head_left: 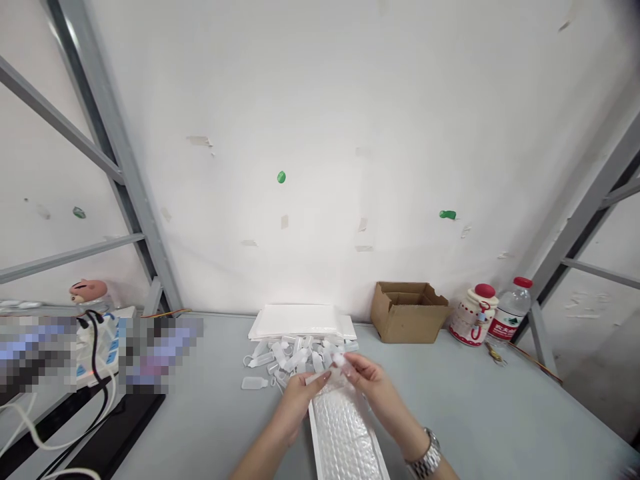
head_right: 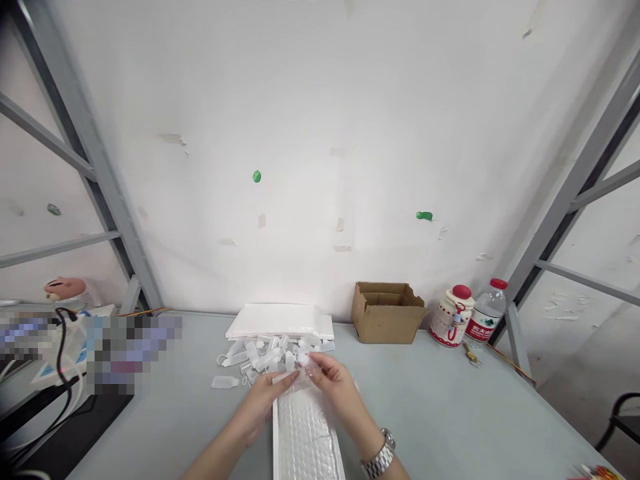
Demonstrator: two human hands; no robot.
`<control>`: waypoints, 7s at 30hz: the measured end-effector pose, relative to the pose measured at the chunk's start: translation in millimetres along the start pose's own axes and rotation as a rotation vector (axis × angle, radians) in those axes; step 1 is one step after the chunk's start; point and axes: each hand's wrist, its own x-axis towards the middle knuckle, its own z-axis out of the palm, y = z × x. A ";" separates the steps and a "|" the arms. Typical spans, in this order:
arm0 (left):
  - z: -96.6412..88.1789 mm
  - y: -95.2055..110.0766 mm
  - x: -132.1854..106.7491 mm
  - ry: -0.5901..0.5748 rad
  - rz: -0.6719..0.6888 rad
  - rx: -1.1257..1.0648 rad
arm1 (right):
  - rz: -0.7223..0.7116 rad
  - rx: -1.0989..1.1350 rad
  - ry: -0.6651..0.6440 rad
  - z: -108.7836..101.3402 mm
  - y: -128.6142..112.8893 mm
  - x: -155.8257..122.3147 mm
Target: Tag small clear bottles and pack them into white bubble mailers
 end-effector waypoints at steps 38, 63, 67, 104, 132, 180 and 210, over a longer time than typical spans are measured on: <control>9.0 -4.9 0.8 0.044 -0.010 -0.189 | -0.177 -0.866 0.192 16.7 12.6 -8.8; 4.4 -20.3 9.5 0.137 0.197 0.157 | 0.001 -0.580 -0.046 7.6 13.5 -5.7; 3.8 -20.4 9.9 0.151 0.221 0.148 | 0.047 -0.408 -0.124 2.2 15.6 -2.4; 9.6 -11.7 6.4 0.144 0.231 0.207 | -0.104 -0.857 -0.320 8.5 7.5 -11.8; 9.3 -5.7 1.1 0.018 0.020 0.053 | -0.073 -0.139 0.155 -9.0 -10.6 10.4; 8.6 -9.3 0.7 0.126 0.013 0.028 | -0.152 -0.668 -0.091 -9.6 -4.3 3.4; 9.2 -7.3 -3.6 0.118 -0.066 0.110 | 0.015 -0.788 0.105 -87.6 9.0 21.8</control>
